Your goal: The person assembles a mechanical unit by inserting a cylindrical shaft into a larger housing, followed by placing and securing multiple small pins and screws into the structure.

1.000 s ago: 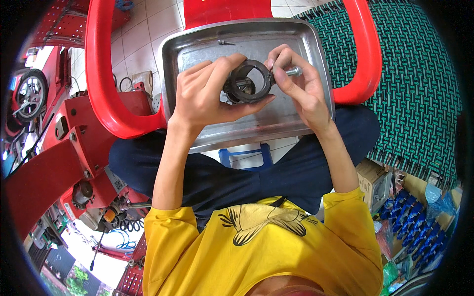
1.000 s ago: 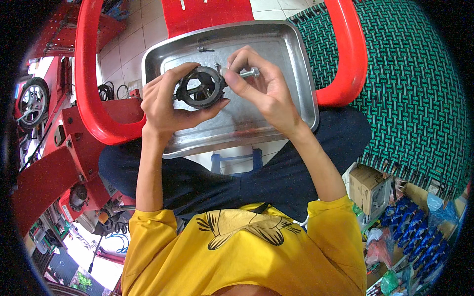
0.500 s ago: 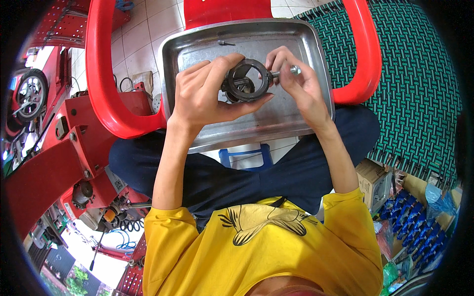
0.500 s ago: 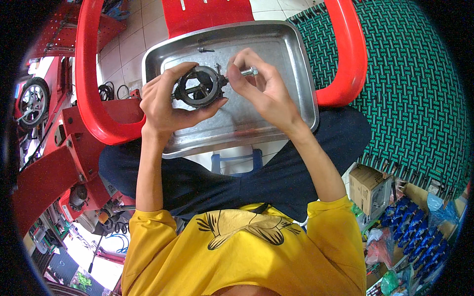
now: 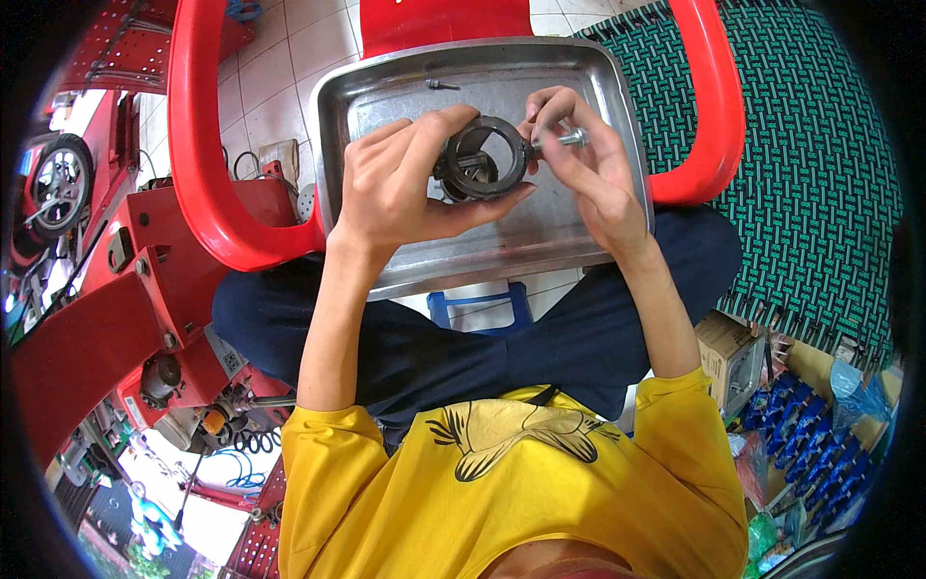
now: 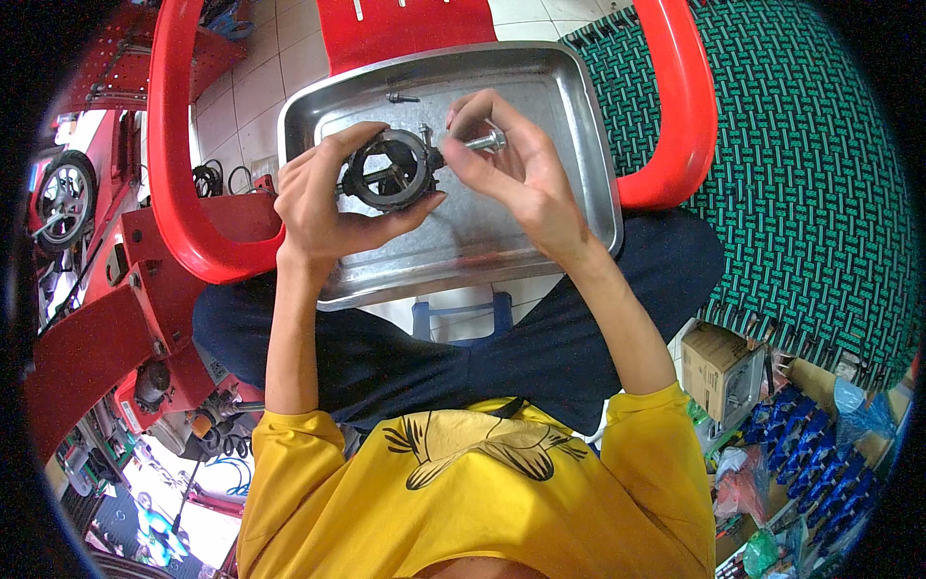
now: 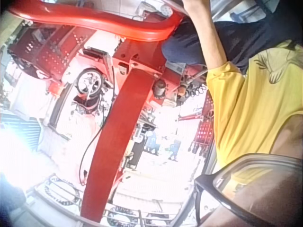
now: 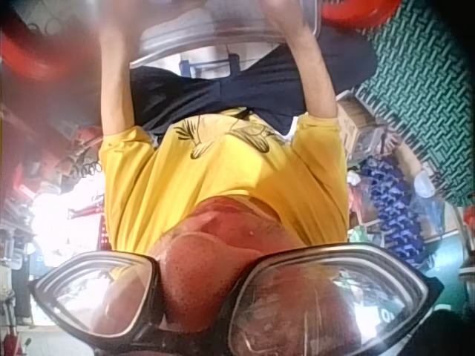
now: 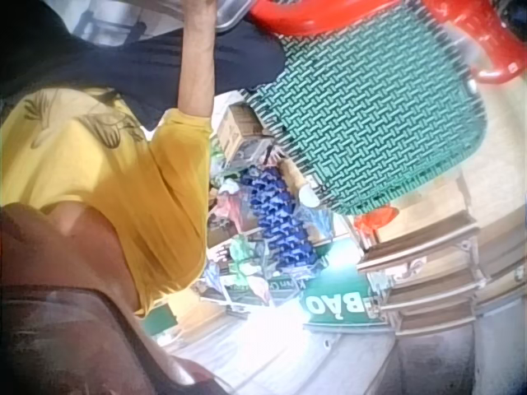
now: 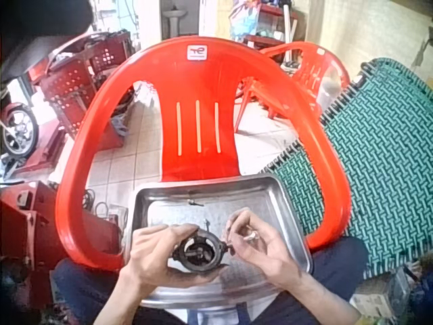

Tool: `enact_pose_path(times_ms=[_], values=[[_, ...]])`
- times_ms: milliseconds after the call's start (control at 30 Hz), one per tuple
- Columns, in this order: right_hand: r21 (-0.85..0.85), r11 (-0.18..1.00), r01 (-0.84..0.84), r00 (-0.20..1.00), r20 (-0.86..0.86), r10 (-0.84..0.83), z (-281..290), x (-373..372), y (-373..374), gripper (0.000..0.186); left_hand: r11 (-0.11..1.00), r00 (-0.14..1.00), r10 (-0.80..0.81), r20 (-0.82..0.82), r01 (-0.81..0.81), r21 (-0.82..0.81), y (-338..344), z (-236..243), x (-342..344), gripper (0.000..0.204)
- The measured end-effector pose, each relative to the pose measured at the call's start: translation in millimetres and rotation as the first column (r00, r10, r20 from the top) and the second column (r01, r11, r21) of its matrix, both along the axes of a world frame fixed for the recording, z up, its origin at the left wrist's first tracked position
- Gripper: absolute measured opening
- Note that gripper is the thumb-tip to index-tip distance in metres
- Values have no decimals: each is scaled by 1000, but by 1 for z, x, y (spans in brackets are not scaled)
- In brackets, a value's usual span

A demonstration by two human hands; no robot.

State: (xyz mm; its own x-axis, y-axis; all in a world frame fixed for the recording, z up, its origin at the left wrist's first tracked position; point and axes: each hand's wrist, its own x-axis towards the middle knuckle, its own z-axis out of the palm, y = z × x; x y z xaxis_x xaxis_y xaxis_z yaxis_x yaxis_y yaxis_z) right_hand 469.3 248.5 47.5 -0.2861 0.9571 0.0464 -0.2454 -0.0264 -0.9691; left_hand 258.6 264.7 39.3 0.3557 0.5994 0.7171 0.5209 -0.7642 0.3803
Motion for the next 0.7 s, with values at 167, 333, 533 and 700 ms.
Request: enact_pose_path(times_ms=[167,333,533,700], values=[[-36,998,-56,996,65,58,-9,5,2,14,1000,1000,-2,2,2,12,0,0,0,61],[110,994,20,998,53,-26,-8,-1,1,13,1000,1000,16,-6,-16,-9,0,1,1,61],[-53,998,-15,1000,5,15,-1,1,-1,12,1000,1000,5,-1,-5,11,1,0,0,61],[-59,998,7,999,35,-5,0,4,1,13,1000,1000,0,-6,0,-2,1,0,2,61]])
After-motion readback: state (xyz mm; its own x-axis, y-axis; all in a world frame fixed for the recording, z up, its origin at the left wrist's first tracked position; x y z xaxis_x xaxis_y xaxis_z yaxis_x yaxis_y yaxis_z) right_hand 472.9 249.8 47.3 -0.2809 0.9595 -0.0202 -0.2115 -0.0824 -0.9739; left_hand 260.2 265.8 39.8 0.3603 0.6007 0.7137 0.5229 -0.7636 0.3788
